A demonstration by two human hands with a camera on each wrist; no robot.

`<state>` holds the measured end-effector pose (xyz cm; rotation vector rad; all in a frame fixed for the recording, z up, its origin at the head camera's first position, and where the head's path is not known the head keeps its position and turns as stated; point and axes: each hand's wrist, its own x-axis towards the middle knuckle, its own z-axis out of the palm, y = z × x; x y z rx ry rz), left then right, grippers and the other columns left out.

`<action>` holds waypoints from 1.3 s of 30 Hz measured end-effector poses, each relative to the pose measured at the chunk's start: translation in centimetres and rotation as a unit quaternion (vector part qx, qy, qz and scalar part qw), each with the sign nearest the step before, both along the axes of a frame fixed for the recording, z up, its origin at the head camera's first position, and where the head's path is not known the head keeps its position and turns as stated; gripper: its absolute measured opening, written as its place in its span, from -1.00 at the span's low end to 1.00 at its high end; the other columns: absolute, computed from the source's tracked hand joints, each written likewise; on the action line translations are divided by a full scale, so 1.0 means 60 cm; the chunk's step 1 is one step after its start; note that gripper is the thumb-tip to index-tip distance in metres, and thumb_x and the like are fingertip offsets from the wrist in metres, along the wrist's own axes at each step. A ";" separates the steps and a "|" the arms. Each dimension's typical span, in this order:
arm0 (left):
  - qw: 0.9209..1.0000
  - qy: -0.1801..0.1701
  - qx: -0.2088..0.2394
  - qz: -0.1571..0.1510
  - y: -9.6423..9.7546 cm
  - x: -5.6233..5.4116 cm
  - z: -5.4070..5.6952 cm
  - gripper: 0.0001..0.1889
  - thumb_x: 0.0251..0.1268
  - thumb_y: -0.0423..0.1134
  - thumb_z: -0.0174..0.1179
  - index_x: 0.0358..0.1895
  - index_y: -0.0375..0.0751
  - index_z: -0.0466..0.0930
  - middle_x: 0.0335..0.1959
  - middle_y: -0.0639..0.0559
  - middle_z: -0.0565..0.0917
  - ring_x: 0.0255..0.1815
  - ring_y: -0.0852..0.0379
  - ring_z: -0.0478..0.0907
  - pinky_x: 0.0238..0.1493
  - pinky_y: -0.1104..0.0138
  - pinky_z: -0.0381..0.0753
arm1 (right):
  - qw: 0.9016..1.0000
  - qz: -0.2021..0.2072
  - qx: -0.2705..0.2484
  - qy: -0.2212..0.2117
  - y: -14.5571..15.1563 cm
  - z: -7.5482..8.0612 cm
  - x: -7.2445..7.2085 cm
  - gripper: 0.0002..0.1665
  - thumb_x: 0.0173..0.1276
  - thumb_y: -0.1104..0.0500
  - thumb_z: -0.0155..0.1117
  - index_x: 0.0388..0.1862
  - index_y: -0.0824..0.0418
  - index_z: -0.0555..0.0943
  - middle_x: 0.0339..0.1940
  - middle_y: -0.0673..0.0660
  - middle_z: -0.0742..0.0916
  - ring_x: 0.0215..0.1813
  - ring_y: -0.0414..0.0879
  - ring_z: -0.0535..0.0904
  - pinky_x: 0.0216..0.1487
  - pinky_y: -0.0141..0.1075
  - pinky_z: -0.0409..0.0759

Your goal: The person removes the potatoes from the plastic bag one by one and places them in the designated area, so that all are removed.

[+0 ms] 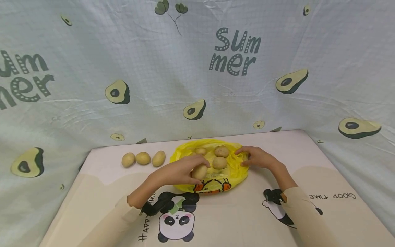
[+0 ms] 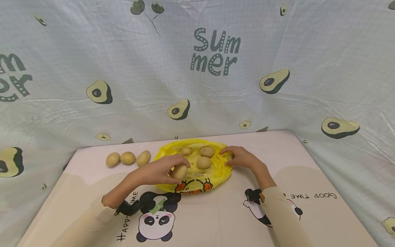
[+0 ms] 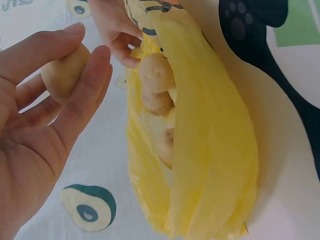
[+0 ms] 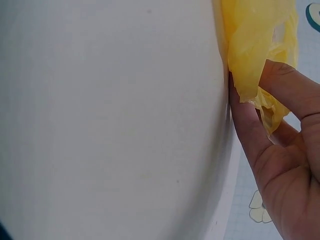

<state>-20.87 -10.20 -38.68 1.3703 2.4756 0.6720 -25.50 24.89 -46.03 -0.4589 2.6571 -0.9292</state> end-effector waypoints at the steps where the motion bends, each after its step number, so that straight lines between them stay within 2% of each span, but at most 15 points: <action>1: 1.000 -0.001 0.000 0.001 -0.004 0.002 0.000 -0.46 0.20 -0.26 0.49 0.24 -0.13 0.51 0.17 0.03 0.58 0.11 0.09 0.51 0.16 0.26 0.58 | 1.000 0.000 0.001 0.000 0.000 0.000 0.000 -0.52 0.35 0.17 0.44 0.24 0.11 0.62 0.42 0.31 0.52 0.50 0.33 0.29 0.47 0.26 0.21; 5: 1.000 -0.015 0.006 0.010 -0.018 0.011 0.004 -0.45 0.21 -0.29 0.47 0.26 -0.15 0.50 0.22 0.01 0.58 0.14 0.07 0.51 0.14 0.26 0.60 | 1.000 0.004 0.002 0.003 0.001 0.001 0.000 -0.52 0.34 0.18 0.44 0.23 0.11 0.63 0.40 0.30 0.54 0.46 0.31 0.33 0.46 0.25 0.24; 8: 1.000 -0.021 0.016 0.014 -0.026 0.016 0.007 -0.45 0.21 -0.31 0.46 0.26 -0.14 0.50 0.25 0.00 0.57 0.16 0.06 0.51 0.09 0.29 0.62 | 1.000 0.006 0.004 0.008 0.001 0.001 0.000 -0.53 0.33 0.17 0.45 0.22 0.11 0.63 0.34 0.27 0.58 0.29 0.21 0.45 0.37 0.18 0.37; 11: 0.999 -0.022 0.027 0.014 -0.031 0.019 0.009 -0.46 0.20 -0.33 0.46 0.25 -0.14 0.50 0.25 -0.02 0.57 0.16 0.06 0.52 0.03 0.33 0.62 | 1.000 0.006 0.004 0.012 0.001 0.001 0.001 -0.53 0.32 0.17 0.46 0.21 0.11 0.64 0.30 0.25 0.60 0.13 0.12 0.45 0.26 0.11 0.43; 15: 0.999 -0.024 0.037 0.015 -0.036 0.022 0.011 -0.46 0.20 -0.33 0.47 0.24 -0.15 0.50 0.23 -0.03 0.58 0.11 0.07 0.52 -0.06 0.39 0.63 | 1.000 0.008 0.001 0.010 0.002 0.001 0.001 -0.53 0.33 0.18 0.45 0.22 0.12 0.64 0.32 0.26 0.59 0.22 0.16 0.46 0.32 0.16 0.41; 21: 0.998 -0.021 0.047 0.021 -0.043 0.020 0.012 -0.47 0.18 -0.34 0.48 0.22 -0.14 0.50 0.20 -0.03 0.58 0.05 0.06 0.52 -0.17 0.36 0.67 | 1.000 0.011 -0.002 0.013 0.001 0.001 0.002 -0.53 0.34 0.20 0.44 0.22 0.14 0.63 0.35 0.29 0.58 0.41 0.28 0.39 0.41 0.23 0.33; 28: 0.999 -0.002 0.045 0.027 -0.054 0.019 0.013 -0.48 0.19 -0.31 0.48 0.21 -0.11 0.51 0.17 0.01 0.60 0.05 0.10 0.53 -0.08 0.35 0.64 | 1.000 0.017 0.000 0.016 0.001 0.002 0.001 -0.53 0.34 0.19 0.44 0.22 0.15 0.63 0.35 0.30 0.58 0.42 0.30 0.38 0.42 0.24 0.30; 39: 0.998 -0.010 0.048 0.043 -0.065 0.019 0.016 -0.47 0.19 -0.31 0.48 0.23 -0.14 0.51 0.16 -0.03 0.61 0.00 0.09 0.54 -0.17 0.40 0.65 | 1.000 0.013 -0.002 0.013 0.002 -0.001 0.000 -0.53 0.33 0.19 0.45 0.22 0.13 0.63 0.36 0.29 0.57 0.41 0.28 0.39 0.42 0.23 0.31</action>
